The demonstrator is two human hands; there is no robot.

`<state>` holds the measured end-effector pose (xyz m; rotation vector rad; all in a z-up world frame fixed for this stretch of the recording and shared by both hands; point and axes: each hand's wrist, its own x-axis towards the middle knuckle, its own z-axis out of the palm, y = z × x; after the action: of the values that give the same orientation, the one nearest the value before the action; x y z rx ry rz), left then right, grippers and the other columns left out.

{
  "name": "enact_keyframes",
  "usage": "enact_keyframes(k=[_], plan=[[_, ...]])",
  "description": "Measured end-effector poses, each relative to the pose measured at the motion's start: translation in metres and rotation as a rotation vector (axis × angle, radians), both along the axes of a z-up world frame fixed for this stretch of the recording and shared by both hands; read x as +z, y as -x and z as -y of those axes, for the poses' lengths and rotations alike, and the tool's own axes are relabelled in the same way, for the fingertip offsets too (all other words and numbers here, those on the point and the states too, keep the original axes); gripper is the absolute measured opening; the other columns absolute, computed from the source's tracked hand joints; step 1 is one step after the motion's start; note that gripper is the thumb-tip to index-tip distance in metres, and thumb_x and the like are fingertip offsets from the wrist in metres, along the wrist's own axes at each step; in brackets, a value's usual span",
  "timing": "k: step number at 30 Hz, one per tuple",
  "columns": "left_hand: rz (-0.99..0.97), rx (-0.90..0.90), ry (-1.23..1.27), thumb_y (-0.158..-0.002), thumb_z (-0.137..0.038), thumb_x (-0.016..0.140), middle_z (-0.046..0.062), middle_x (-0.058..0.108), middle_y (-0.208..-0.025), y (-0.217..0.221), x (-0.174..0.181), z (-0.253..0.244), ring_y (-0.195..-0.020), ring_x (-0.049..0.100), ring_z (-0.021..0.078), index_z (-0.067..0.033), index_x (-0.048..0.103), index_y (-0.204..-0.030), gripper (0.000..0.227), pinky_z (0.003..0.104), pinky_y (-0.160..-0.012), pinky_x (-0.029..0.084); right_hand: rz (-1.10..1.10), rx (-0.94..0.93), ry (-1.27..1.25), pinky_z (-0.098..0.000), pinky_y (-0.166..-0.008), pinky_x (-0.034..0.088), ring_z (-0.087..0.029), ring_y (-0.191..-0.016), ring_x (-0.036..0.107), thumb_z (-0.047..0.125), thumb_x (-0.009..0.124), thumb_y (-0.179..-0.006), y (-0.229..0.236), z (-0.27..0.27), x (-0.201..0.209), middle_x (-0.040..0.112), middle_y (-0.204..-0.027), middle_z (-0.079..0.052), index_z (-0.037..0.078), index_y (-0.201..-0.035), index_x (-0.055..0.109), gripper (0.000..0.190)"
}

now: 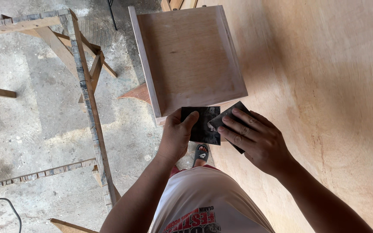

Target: The person mixes a white paste with a dark substance on a small black card using a screwdriver, then applies the mixture to a wooden drawer using the card as a spreader. The person smooths the filler across the drawer surface.

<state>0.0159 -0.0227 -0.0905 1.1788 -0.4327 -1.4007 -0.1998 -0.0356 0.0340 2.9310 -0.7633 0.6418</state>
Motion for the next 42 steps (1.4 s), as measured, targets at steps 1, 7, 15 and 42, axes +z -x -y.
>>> enact_keyframes(k=[1, 7, 15, 42], plan=[[0.000, -0.005, -0.002, -0.093, -0.012, 0.072, 0.013, 0.068, -0.072, 0.001, 0.002, 0.001, -0.065, 0.069, 0.0195, 0.0034, 0.071, -0.095, 0.015, 0.037, -0.060, 0.062, 0.000, -0.005, -0.002, -0.0467, -0.104, 0.049, -0.030, -0.132, 0.061, 0.001, 0.053, -0.087, 0.001, 0.000, -0.004, 0.067, -0.141, -0.003, 0.022, -0.133, 0.070, 0.053], [-0.076, -0.036, 0.004, -0.092, -0.012, 0.073, 0.015, 0.070, -0.073, 0.008, 0.019, 0.012, -0.064, 0.073, 0.0231, 0.0031, 0.071, -0.095, 0.015, 0.040, -0.061, 0.064, 0.050, -0.046, -0.026, -0.0447, -0.108, 0.045, -0.027, -0.133, 0.060, -0.001, 0.052, -0.090, 0.010, -0.004, 0.000, 0.067, -0.141, 0.001, 0.024, -0.130, 0.072, 0.052], [-0.232, -0.003, -0.070, -0.087, -0.008, 0.077, 0.020, 0.069, -0.074, 0.013, 0.039, 0.021, -0.063, 0.074, 0.0361, 0.0089, 0.067, -0.100, 0.024, 0.049, -0.052, 0.064, 0.073, -0.013, -0.094, -0.0464, -0.109, 0.045, -0.027, -0.133, 0.060, -0.001, 0.056, -0.089, 0.024, -0.002, -0.003, 0.068, -0.140, 0.004, 0.024, -0.128, 0.073, 0.049], [-0.112, -0.052, -0.011, -0.094, -0.013, 0.071, 0.019, 0.069, -0.077, 0.008, 0.010, 0.020, -0.068, 0.075, 0.0311, 0.0069, 0.067, -0.102, 0.021, 0.045, -0.058, 0.067, 0.051, -0.075, -0.230, -0.0463, -0.109, 0.046, -0.025, -0.127, 0.062, -0.011, 0.057, -0.083, 0.019, 0.003, 0.022, 0.070, -0.136, 0.005, 0.026, -0.128, 0.074, 0.060]])
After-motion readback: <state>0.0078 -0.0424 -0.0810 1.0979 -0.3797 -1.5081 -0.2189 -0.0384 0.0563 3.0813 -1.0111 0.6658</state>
